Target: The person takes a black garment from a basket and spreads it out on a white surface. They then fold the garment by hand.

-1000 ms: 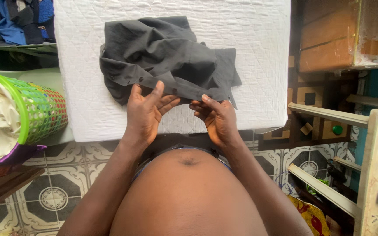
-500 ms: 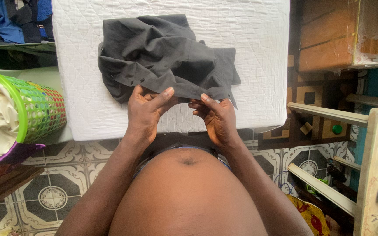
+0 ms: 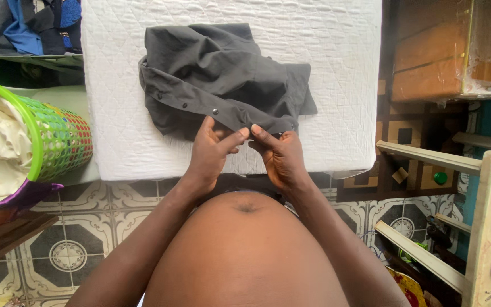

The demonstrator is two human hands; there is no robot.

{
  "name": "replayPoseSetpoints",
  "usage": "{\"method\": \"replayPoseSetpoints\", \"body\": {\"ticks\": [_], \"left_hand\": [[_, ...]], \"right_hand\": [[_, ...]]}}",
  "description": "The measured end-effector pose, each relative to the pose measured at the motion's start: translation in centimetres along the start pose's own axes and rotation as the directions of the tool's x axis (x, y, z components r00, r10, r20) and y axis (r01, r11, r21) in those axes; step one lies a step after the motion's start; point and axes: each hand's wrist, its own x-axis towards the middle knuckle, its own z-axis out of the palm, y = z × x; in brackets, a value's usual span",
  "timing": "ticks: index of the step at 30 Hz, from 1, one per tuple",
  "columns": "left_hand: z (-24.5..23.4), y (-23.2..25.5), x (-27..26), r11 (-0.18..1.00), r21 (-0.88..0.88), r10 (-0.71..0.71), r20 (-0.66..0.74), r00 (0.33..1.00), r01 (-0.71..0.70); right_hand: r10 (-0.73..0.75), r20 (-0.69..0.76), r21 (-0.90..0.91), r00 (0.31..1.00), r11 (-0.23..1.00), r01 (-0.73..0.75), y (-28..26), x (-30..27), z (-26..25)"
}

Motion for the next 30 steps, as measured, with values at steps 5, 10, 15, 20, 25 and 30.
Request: {"method": "replayPoseSetpoints", "body": {"ticks": [5,10,15,20,25,30], "left_hand": [[-1.2,0.2,0.7,0.909,-0.401,-0.153,-0.073,0.986,0.111],[-1.9,0.5,0.7,0.902,-0.428,-0.126,-0.116,0.985,0.065],[-2.4,1.2,0.9,0.877,-0.478,-0.115,-0.124,0.986,0.043],[-3.8,2.0,1.4,0.812,-0.583,-0.083,-0.165,0.983,-0.029],[-4.0,3.1,1.2,0.776,-0.631,-0.081,-0.131,0.988,-0.020],[-4.9,3.6,1.3,0.785,-0.618,-0.074,-0.138,0.988,-0.028]], "right_hand": [[0.004,-0.074,-0.078,0.997,0.997,-0.010,-0.6,-0.3,0.8],[-0.005,-0.139,-0.080,0.990,0.997,-0.007,-0.7,-0.2,0.6],[-0.053,-0.188,-0.035,0.981,0.998,0.047,-1.4,0.3,-0.4],[-0.070,-0.201,-0.030,0.977,0.997,0.066,-1.4,0.4,-1.5],[-0.068,-0.200,-0.022,0.977,0.998,0.065,-0.8,0.3,-1.4],[-0.076,-0.212,0.012,0.974,0.997,0.080,-1.4,0.4,-1.6]]}}
